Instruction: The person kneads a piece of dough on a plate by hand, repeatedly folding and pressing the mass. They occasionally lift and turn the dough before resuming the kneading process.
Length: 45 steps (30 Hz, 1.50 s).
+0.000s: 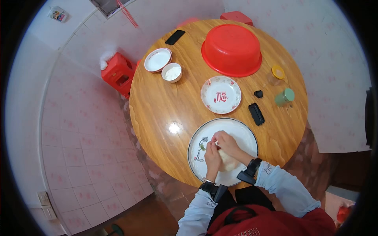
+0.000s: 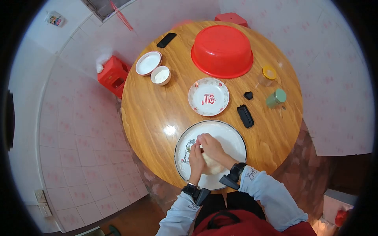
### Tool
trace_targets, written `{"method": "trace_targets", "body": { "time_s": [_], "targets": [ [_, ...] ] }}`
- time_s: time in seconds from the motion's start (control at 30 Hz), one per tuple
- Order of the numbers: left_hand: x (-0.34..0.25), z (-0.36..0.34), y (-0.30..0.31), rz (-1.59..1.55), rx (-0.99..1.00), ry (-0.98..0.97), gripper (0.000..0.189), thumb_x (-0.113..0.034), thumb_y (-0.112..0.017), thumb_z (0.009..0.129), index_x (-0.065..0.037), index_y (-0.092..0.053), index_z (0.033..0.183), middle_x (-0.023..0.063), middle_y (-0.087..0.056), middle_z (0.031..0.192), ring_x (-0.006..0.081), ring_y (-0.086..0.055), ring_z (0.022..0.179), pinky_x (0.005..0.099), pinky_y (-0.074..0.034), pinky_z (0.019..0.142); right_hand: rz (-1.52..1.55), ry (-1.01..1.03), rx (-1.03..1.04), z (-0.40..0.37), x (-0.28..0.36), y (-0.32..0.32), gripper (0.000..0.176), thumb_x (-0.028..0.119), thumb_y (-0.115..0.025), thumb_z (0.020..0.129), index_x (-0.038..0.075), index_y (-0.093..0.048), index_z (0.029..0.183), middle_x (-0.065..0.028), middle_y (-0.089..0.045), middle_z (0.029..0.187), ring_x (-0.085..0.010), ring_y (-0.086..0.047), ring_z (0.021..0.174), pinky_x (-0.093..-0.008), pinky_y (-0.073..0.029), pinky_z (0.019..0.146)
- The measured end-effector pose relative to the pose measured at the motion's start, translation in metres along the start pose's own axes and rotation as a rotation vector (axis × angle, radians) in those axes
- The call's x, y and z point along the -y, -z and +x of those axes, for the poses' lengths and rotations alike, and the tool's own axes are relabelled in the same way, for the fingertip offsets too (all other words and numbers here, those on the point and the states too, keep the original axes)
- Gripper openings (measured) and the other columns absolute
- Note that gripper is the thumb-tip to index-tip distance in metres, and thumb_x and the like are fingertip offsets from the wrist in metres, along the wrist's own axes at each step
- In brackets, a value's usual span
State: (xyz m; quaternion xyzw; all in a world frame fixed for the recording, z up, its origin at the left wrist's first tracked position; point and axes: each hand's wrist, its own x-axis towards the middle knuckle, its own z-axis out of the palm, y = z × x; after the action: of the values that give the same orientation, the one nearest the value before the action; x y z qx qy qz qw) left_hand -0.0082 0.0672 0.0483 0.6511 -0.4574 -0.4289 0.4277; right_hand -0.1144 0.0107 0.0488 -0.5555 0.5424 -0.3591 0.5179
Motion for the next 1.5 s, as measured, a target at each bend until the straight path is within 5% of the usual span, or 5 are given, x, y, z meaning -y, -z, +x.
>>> {"method": "trace_targets", "body": {
  "time_s": [0.27, 0.6, 1.0, 1.2, 1.5],
  "targets": [
    [0.016, -0.075, -0.026, 0.416, -0.153, -0.499, 0.034, -0.021, -0.047, 0.096, -0.005, -0.055, 0.124, 0.0130, -0.058, 0.116, 0.0294, -0.050, 0.115, 0.0527, -0.027, 0.104, -0.380, 0.440, -0.187, -0.094, -0.014, 0.018, 0.021, 0.022, -0.051, 0.091, 0.004, -0.058, 0.099, -0.0124, -0.060, 0.095, -0.0318, -0.057, 0.085, -0.0426, -0.041, 0.077],
    [0.052, -0.055, -0.016, 0.406, -0.034, -0.505, 0.038, -0.027, -0.045, 0.096, -0.006, -0.053, 0.126, 0.0151, -0.054, 0.121, 0.0325, -0.049, 0.113, 0.0528, -0.029, 0.102, -0.553, 0.639, -0.114, -0.076, -0.040, 0.011, 0.025, 0.023, -0.049, 0.092, 0.002, -0.056, 0.105, -0.0152, -0.057, 0.097, -0.0338, -0.053, 0.083, -0.0453, -0.040, 0.077],
    [0.028, 0.030, -0.022, 0.533, -0.037, -0.277, 0.029, -0.018, -0.045, 0.100, -0.008, -0.059, 0.123, 0.0113, -0.064, 0.106, 0.0294, -0.055, 0.098, 0.0429, -0.036, 0.085, -0.598, 0.344, -0.182, 0.006, -0.039, -0.002, 0.016, 0.017, -0.053, 0.092, 0.005, -0.061, 0.085, -0.0135, -0.062, 0.080, -0.0335, -0.059, 0.078, -0.0450, -0.045, 0.074],
    [0.022, 0.041, -0.025, 0.494, -0.045, -0.165, 0.028, -0.021, -0.045, 0.101, -0.010, -0.061, 0.122, 0.0109, -0.067, 0.096, 0.0303, -0.059, 0.087, 0.0444, -0.039, 0.075, 0.118, -0.172, -0.104, 0.026, -0.065, 0.001, 0.039, 0.035, -0.047, 0.101, 0.003, -0.067, 0.094, -0.0099, -0.069, 0.086, -0.0233, -0.066, 0.079, -0.0353, -0.051, 0.076],
    [-0.022, 0.027, -0.019, 0.478, 0.224, -0.902, 0.032, -0.013, -0.058, 0.093, -0.009, -0.059, 0.125, 0.0103, -0.062, 0.102, 0.0263, -0.057, 0.090, 0.0392, -0.041, 0.081, 0.460, -0.551, 0.019, 0.011, -0.027, 0.056, 0.064, 0.055, -0.034, 0.102, 0.000, -0.067, 0.105, -0.0080, -0.069, 0.093, -0.0176, -0.063, 0.090, -0.0323, -0.049, 0.082]
  ]
}}
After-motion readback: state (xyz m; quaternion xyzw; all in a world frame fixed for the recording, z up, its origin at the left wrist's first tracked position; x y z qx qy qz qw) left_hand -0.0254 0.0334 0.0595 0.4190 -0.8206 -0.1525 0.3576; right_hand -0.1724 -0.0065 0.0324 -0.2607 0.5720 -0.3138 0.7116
